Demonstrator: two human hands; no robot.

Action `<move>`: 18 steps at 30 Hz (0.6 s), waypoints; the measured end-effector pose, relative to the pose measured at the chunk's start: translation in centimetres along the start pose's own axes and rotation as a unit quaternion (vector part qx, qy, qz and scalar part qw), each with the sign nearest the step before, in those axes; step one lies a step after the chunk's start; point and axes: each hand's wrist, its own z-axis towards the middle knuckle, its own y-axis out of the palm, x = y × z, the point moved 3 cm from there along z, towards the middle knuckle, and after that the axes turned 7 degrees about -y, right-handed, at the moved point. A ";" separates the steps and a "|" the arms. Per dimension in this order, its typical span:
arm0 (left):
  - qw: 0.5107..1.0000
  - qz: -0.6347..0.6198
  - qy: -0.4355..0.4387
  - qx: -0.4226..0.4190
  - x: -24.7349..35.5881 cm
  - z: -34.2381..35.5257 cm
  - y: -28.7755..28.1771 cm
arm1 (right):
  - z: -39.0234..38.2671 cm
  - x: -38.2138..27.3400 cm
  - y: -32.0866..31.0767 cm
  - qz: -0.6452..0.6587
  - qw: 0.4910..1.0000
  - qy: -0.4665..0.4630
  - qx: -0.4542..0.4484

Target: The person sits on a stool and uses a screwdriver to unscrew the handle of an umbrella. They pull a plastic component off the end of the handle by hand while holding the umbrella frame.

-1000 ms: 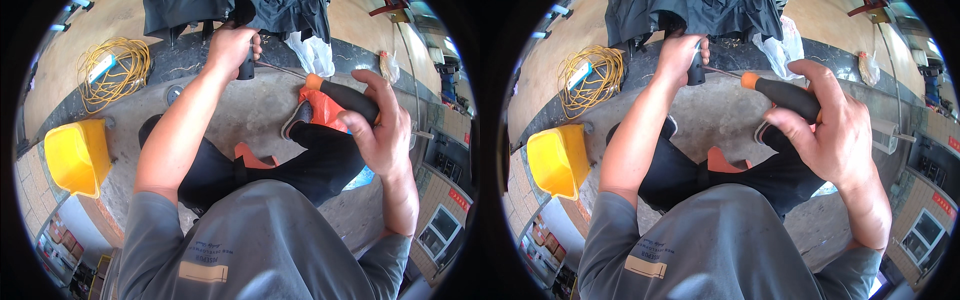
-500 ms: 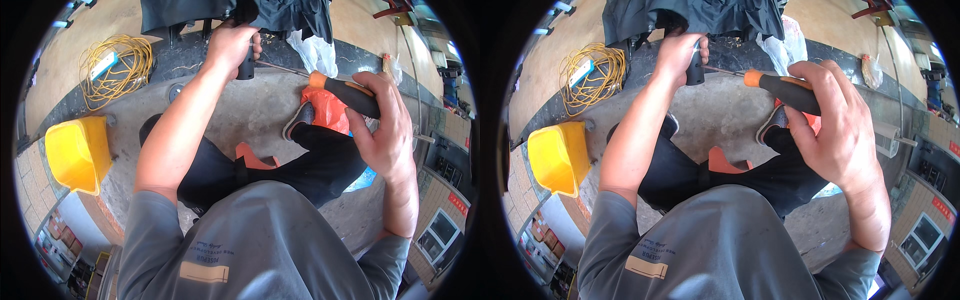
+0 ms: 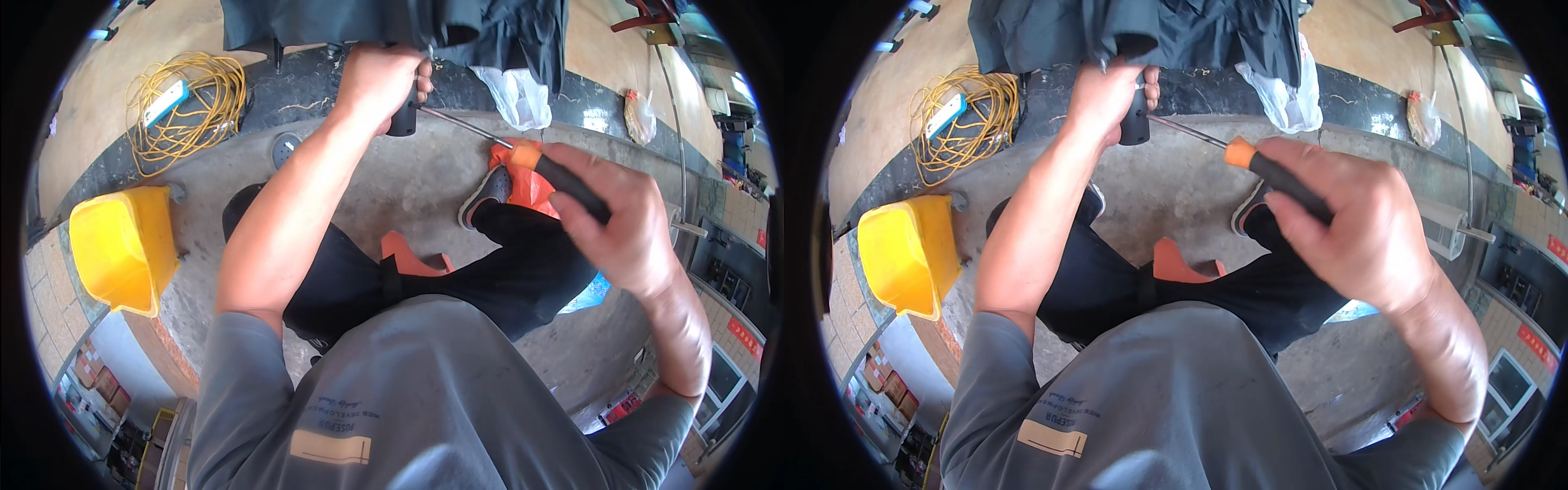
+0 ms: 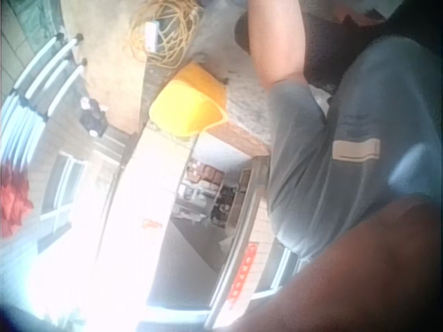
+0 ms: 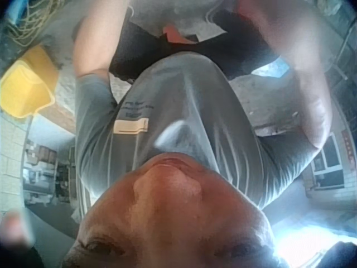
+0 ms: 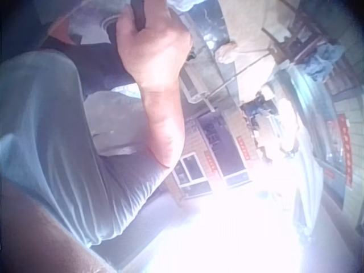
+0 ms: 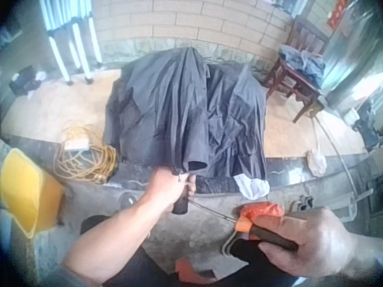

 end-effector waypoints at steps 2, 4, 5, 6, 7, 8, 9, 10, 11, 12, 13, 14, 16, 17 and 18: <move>1.000 -0.012 0.006 0.009 -0.2 0.2 -0.2 | 0.5 -1.6 -0.1 -0.202 0.969 -0.138 -0.008; 1.000 -0.009 -0.005 0.021 -0.3 0.2 -0.2 | 1.4 -2.4 -1.2 -0.275 0.939 -0.205 -0.028; 1.000 -0.007 -0.010 0.027 -0.3 0.1 -0.2 | 1.6 -2.7 -1.7 -0.309 0.920 -0.238 -0.037; 1.000 -0.004 0.001 0.025 -0.1 -0.1 -0.1 | 1.9 -2.2 -2.2 -0.285 0.926 -0.245 -0.022; 1.000 -0.016 0.010 0.018 0.2 -0.2 0.0 | 2.0 -2.0 -2.4 -0.252 0.940 -0.231 -0.005; 0.999 -0.028 0.018 0.013 0.6 -0.4 0.1 | 2.0 -1.8 -2.5 -0.216 0.952 -0.217 0.013; 0.999 -0.043 0.026 0.004 0.8 -0.4 0.2 | 1.6 -1.4 -2.3 -0.121 0.983 -0.135 0.034; 0.997 -0.066 0.051 0.005 0.5 0.0 0.2 | 1.0 -1.1 -1.9 -0.023 0.997 -0.051 0.053; 0.996 -0.066 0.048 0.020 0.5 0.2 0.1 | 1.0 -0.8 -2.0 0.127 0.991 0.049 -0.004; 0.996 -0.065 0.045 0.037 0.6 0.3 0.0 | 0.9 -0.4 -1.9 0.289 0.941 0.174 -0.029; 0.996 -0.063 0.042 0.054 0.8 0.3 -0.1 | 0.7 -0.1 -1.9 0.395 0.869 0.296 -0.030; 0.996 -0.040 0.028 0.080 0.9 0.1 -0.4 | 0.8 0.6 -1.6 0.447 0.833 0.322 -0.045; 0.996 -0.045 0.031 0.074 1.2 -0.2 -0.4 | 0.3 1.5 -1.2 0.499 0.791 0.351 -0.054; 0.996 -0.047 0.033 0.071 1.3 -0.2 -0.4 | 0.2 1.7 -1.0 0.503 0.788 0.352 -0.051; 0.996 -0.052 0.034 0.058 1.0 0.1 -0.4 | 0.0 1.9 -0.6 0.506 0.785 0.353 -0.048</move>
